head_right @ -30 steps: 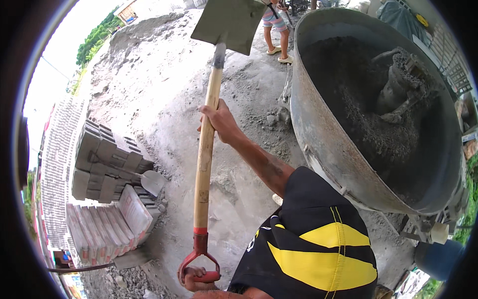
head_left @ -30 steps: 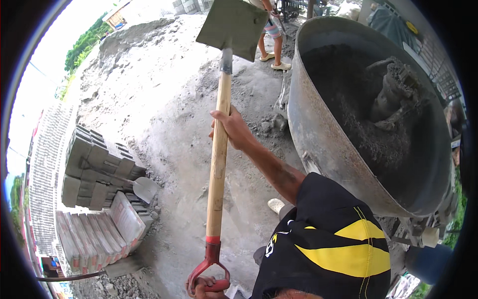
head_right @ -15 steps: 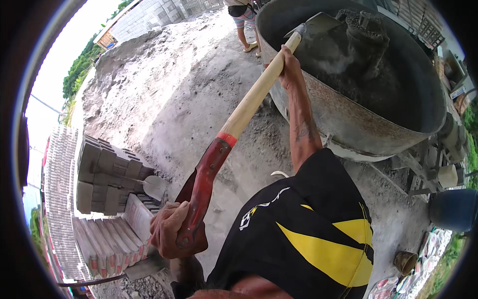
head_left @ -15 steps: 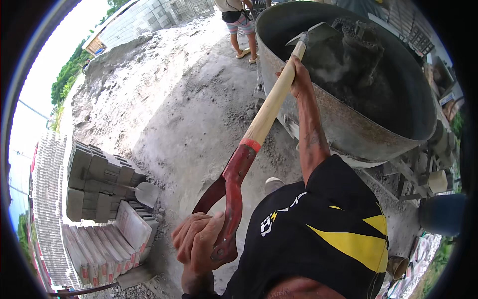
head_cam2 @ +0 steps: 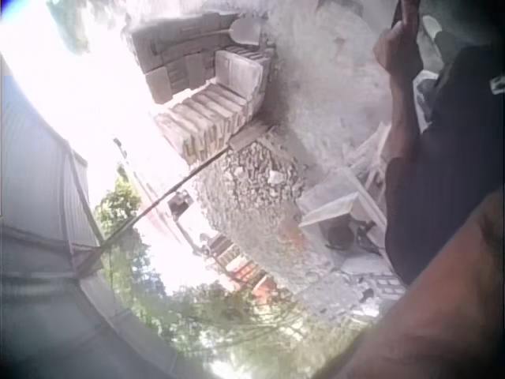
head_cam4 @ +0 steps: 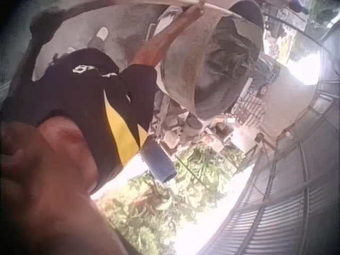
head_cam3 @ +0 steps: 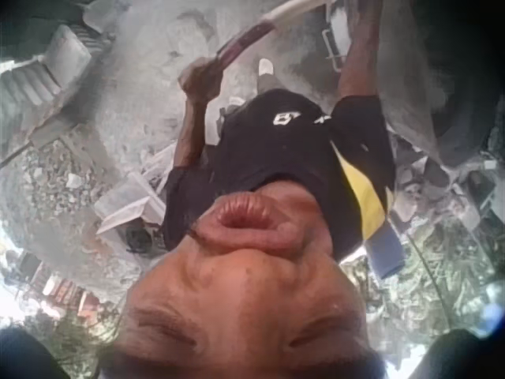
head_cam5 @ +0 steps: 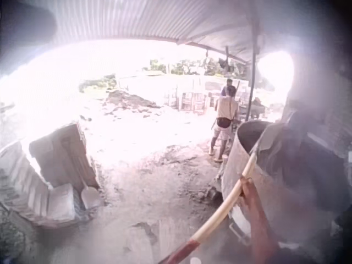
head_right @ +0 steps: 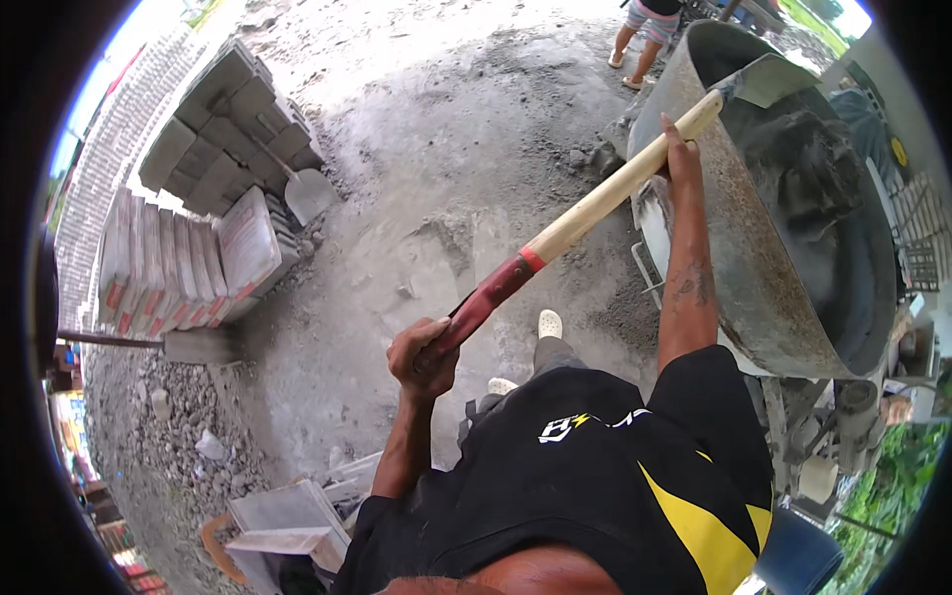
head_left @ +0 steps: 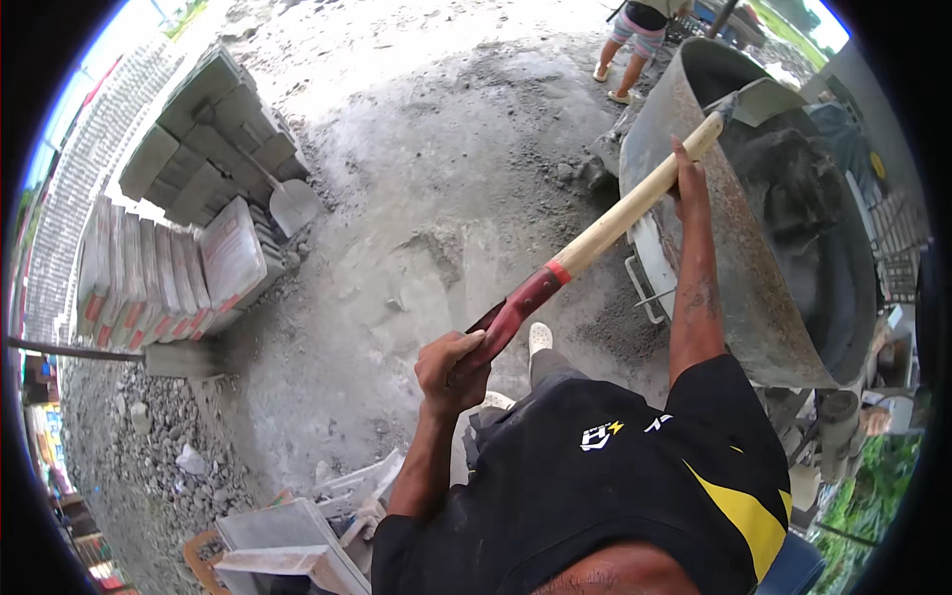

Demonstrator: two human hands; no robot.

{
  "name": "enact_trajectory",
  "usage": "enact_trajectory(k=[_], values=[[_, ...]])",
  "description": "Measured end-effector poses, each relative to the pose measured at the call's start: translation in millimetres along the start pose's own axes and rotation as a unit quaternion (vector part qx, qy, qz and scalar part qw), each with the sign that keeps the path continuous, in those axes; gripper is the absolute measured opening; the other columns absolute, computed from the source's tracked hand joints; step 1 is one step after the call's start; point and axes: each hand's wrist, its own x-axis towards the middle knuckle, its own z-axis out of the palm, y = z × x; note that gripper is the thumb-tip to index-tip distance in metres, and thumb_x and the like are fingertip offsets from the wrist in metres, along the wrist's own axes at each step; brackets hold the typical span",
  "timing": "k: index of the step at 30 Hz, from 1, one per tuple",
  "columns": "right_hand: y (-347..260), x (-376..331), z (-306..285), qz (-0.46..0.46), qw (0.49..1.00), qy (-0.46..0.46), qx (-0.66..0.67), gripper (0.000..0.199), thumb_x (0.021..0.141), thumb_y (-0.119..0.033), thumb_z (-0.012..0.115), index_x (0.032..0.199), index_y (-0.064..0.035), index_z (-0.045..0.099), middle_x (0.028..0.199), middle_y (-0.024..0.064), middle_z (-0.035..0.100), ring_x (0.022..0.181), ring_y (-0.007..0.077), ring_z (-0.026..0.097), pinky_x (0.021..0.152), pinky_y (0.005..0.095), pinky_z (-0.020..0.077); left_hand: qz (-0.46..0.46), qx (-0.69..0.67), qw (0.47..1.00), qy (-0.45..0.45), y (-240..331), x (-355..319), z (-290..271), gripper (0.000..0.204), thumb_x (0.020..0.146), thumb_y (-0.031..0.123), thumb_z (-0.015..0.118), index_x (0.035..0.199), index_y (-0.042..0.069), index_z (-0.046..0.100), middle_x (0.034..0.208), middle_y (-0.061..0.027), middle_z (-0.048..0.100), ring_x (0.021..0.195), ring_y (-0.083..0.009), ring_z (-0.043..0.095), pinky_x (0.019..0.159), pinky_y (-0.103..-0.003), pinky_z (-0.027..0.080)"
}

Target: The person uses a shovel to scoop sand and gravel from a pile and loads it into a rotating cement mixer. The person repeatedly scoops material and deposits it into the mixer drum while another person works nearby.

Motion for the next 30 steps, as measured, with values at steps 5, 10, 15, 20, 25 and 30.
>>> enact_trajectory(k=[5, 10, 15, 20, 25, 30], values=[[23, -3, 40, -0.012, 0.995, -0.087, -0.049, 0.047, 0.08, -0.039, 0.071, 0.1, -0.0003, 0.053, 0.08, 0.0077, 0.055, 0.065, 0.0195, 0.061, 0.061, 0.0327, 0.0524, -0.372, -0.211, 0.877, 0.219, 6, -85, 31, 0.026, 0.068, -0.01, 0.061, 0.094, -0.005, 0.061, 0.079, -0.0086, 0.064, 0.063, -0.0127, 0.059, 0.058, -0.024, 0.048], [147, -56, 185, 0.07, 0.954, -0.288, -0.048, 0.03, 0.079, -0.023, 0.07, 0.089, -0.0022, 0.05, 0.074, 0.008, 0.056, 0.059, 0.0221, 0.064, 0.053, 0.0325, 0.0541, -0.46, -0.237, 0.742, 0.426, -6, -201, 21, 0.022, 0.068, -0.011, 0.052, 0.089, -0.008, 0.059, 0.067, -0.0102, 0.059, 0.054, -0.0145, 0.056, 0.054, -0.027, 0.047], [387, -197, 237, 0.311, 0.85, -0.385, -0.18, 0.023, 0.081, -0.008, 0.059, 0.089, 0.0099, 0.047, 0.068, 0.0153, 0.056, 0.053, 0.0299, 0.064, 0.044, 0.0401, 0.0542, -0.575, -0.061, 0.589, 0.565, 45, -313, 32, 0.016, 0.068, -0.007, 0.055, 0.084, -0.007, 0.056, 0.062, -0.0113, 0.056, 0.046, -0.016, 0.051, 0.045, -0.028, 0.044], [559, -403, 139, 0.333, 0.665, -0.502, -0.441, 0.048, 0.076, -0.016, 0.066, 0.104, 0.0156, 0.044, 0.083, 0.024, 0.061, 0.056, 0.0305, 0.063, 0.048, 0.0411, 0.052, -0.671, 0.129, 0.461, 0.566, 151, -414, 37, 0.013, 0.07, -0.007, 0.054, 0.083, -0.005, 0.054, 0.061, -0.0107, 0.053, 0.039, -0.0157, 0.047, 0.038, -0.027, 0.04], [611, -493, 95, 0.428, 0.591, -0.495, -0.471, 0.075, 0.073, -0.026, 0.069, 0.122, 0.0172, 0.033, 0.106, 0.0333, 0.057, 0.097, 0.0395, 0.061, 0.081, 0.0407, 0.0512, -0.727, 0.103, 0.284, 0.616, 182, -432, 2, 0.021, 0.071, 0.0, 0.051, 0.092, -0.004, 0.054, 0.06, -0.0044, 0.048, 0.041, -0.0133, 0.044, 0.038, -0.026, 0.043], [566, -382, 212, 0.368, 0.582, -0.495, -0.53, 0.055, 0.075, -0.022, 0.067, 0.113, 0.0106, 0.045, 0.098, 0.0277, 0.06, 0.096, 0.0361, 0.061, 0.08, 0.0404, 0.0491, -0.667, 0.065, 0.293, 0.683, 72, -382, 21, 0.017, 0.069, -0.008, 0.05, 0.085, -0.005, 0.054, 0.058, -0.0078, 0.049, 0.038, -0.0134, 0.042, 0.034, -0.025, 0.036]])
